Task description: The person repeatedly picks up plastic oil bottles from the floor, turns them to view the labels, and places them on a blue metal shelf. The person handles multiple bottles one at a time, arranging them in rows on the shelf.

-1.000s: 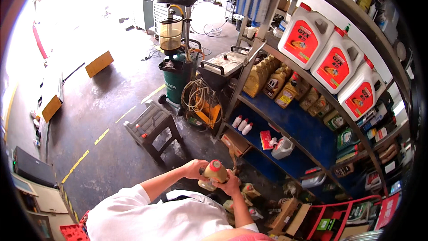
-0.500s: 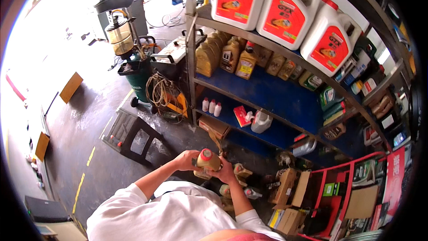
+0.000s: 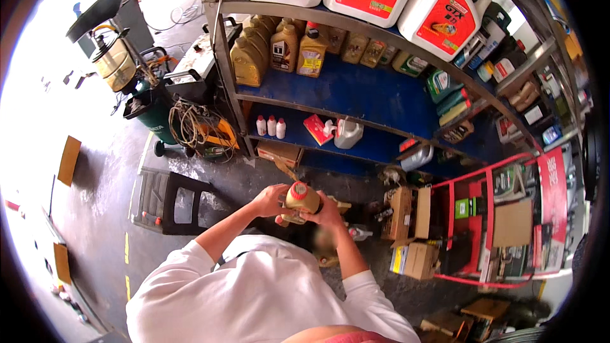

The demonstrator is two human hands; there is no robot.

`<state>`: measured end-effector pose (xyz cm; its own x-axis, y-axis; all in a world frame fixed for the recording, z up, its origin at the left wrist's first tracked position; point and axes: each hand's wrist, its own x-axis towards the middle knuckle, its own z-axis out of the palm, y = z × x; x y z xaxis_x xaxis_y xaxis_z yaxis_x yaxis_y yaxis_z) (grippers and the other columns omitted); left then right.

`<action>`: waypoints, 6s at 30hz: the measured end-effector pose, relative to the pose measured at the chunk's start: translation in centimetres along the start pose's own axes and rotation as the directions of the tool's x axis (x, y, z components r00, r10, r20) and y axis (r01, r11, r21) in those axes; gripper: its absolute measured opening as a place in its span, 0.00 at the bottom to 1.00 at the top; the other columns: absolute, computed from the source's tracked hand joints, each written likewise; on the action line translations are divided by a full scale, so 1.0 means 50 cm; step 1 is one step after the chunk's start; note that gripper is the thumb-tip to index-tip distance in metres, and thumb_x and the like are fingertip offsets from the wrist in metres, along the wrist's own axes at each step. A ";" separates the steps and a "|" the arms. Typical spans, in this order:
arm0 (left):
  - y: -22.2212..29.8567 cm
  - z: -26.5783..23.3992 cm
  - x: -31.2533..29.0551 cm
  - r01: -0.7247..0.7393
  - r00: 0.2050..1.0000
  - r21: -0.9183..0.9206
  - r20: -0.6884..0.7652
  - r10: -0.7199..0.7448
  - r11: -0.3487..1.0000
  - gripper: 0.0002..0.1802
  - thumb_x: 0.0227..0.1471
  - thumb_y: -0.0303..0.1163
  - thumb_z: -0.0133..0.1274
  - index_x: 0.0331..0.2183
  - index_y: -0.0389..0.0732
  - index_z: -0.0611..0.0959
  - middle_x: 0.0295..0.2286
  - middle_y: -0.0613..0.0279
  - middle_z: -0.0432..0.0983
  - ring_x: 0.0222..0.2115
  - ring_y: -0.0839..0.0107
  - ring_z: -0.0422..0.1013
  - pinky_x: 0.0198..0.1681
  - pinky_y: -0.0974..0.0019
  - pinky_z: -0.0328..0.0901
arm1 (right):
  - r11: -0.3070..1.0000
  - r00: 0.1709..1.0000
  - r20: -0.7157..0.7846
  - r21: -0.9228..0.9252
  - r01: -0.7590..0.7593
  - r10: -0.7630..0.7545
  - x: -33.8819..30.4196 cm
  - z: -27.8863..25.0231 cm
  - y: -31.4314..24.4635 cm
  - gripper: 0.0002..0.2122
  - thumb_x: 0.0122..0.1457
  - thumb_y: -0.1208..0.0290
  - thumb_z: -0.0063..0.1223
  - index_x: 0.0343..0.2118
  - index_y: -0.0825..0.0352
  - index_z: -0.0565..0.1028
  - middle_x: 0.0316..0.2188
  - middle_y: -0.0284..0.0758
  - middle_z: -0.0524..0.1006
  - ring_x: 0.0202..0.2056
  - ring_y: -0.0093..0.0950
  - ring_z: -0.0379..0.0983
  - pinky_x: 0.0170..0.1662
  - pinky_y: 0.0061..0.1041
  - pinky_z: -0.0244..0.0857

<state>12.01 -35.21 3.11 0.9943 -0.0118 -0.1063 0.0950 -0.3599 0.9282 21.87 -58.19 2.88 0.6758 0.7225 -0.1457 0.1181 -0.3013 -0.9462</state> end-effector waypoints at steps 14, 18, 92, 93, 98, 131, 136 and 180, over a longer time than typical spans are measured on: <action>-0.081 -0.157 0.092 0.009 0.994 -0.094 0.106 0.001 0.996 0.32 0.36 0.52 0.69 0.37 0.35 0.85 0.26 0.53 0.82 0.29 0.63 0.80 0.34 0.61 0.71 | 0.867 0.985 -0.127 0.497 -0.041 0.119 0.105 0.109 -0.004 0.29 0.51 0.62 0.70 0.54 0.69 0.69 0.46 0.33 0.76 0.48 0.25 0.70 0.53 0.30 0.66; -0.077 -0.170 0.105 0.018 0.986 -0.069 0.166 -0.007 0.997 0.35 0.37 0.54 0.67 0.38 0.34 0.85 0.28 0.50 0.82 0.31 0.61 0.79 0.37 0.60 0.70 | 0.900 0.975 -0.168 0.432 -0.061 0.147 0.105 0.114 -0.065 0.27 0.52 0.61 0.69 0.51 0.69 0.71 0.45 0.33 0.76 0.46 0.24 0.71 0.53 0.28 0.65; -0.071 -0.221 0.994 -0.109 0.917 0.307 -0.336 0.215 0.946 0.55 0.44 0.29 0.54 0.68 0.39 0.43 0.60 0.31 0.58 0.57 0.39 0.62 0.58 0.52 0.62 | 0.842 0.781 -0.507 -0.537 0.044 -0.364 1.066 -0.441 0.050 0.34 0.55 0.54 0.66 0.59 0.66 0.64 0.54 0.52 0.67 0.56 0.50 0.66 0.54 0.46 0.67; -0.084 -0.231 1.003 -0.107 0.913 0.299 -0.348 0.213 0.948 0.54 0.44 0.28 0.54 0.68 0.37 0.44 0.59 0.31 0.60 0.58 0.41 0.62 0.59 0.54 0.61 | 0.791 0.765 -0.515 -0.612 -0.011 -0.388 1.066 -0.425 0.035 0.33 0.55 0.56 0.66 0.57 0.69 0.65 0.49 0.54 0.72 0.51 0.51 0.71 0.49 0.46 0.70; -0.073 -0.266 1.039 -0.020 0.947 0.116 -0.317 0.056 0.993 0.50 0.47 0.31 0.52 0.68 0.38 0.49 0.60 0.37 0.61 0.60 0.49 0.62 0.60 0.59 0.58 | 0.786 0.649 -0.582 -0.616 0.043 -0.491 1.105 -0.419 0.036 0.29 0.53 0.59 0.68 0.50 0.73 0.68 0.37 0.53 0.80 0.39 0.50 0.78 0.39 0.45 0.73; -0.274 0.113 0.070 0.022 0.754 -0.714 -0.448 -0.481 0.700 0.15 0.65 0.38 0.47 0.46 0.39 0.79 0.33 0.66 0.78 0.30 0.77 0.72 0.35 0.72 0.66 | 0.999 0.994 -0.104 -0.022 0.034 -0.036 0.304 -0.148 0.158 0.08 0.59 0.69 0.56 0.39 0.64 0.79 0.28 0.35 0.82 0.32 0.24 0.80 0.37 0.26 0.72; -0.256 0.178 -0.025 0.178 0.723 -0.711 -0.374 -0.580 0.680 0.13 0.65 0.34 0.45 0.44 0.39 0.80 0.31 0.63 0.79 0.28 0.74 0.75 0.33 0.72 0.67 | 0.978 0.990 -0.139 0.209 0.017 0.013 0.156 -0.042 0.284 0.06 0.62 0.73 0.52 0.37 0.67 0.78 0.24 0.29 0.78 0.26 0.19 0.75 0.32 0.21 0.70; -0.417 0.254 -0.500 0.468 0.728 -0.348 -0.369 -0.577 0.813 0.13 0.54 0.32 0.54 0.42 0.40 0.83 0.32 0.59 0.82 0.34 0.70 0.77 0.41 0.63 0.72 | 0.985 0.993 0.093 -0.161 -0.058 0.073 -0.177 0.421 0.271 0.07 0.55 0.71 0.56 0.36 0.64 0.79 0.27 0.37 0.82 0.31 0.30 0.81 0.37 0.29 0.73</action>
<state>-15.46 -39.27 -18.09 0.6876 0.5433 -0.4817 0.5595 0.0263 0.8284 2.19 -55.58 -14.76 0.6122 0.7531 -0.2410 0.1943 -0.4388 -0.8773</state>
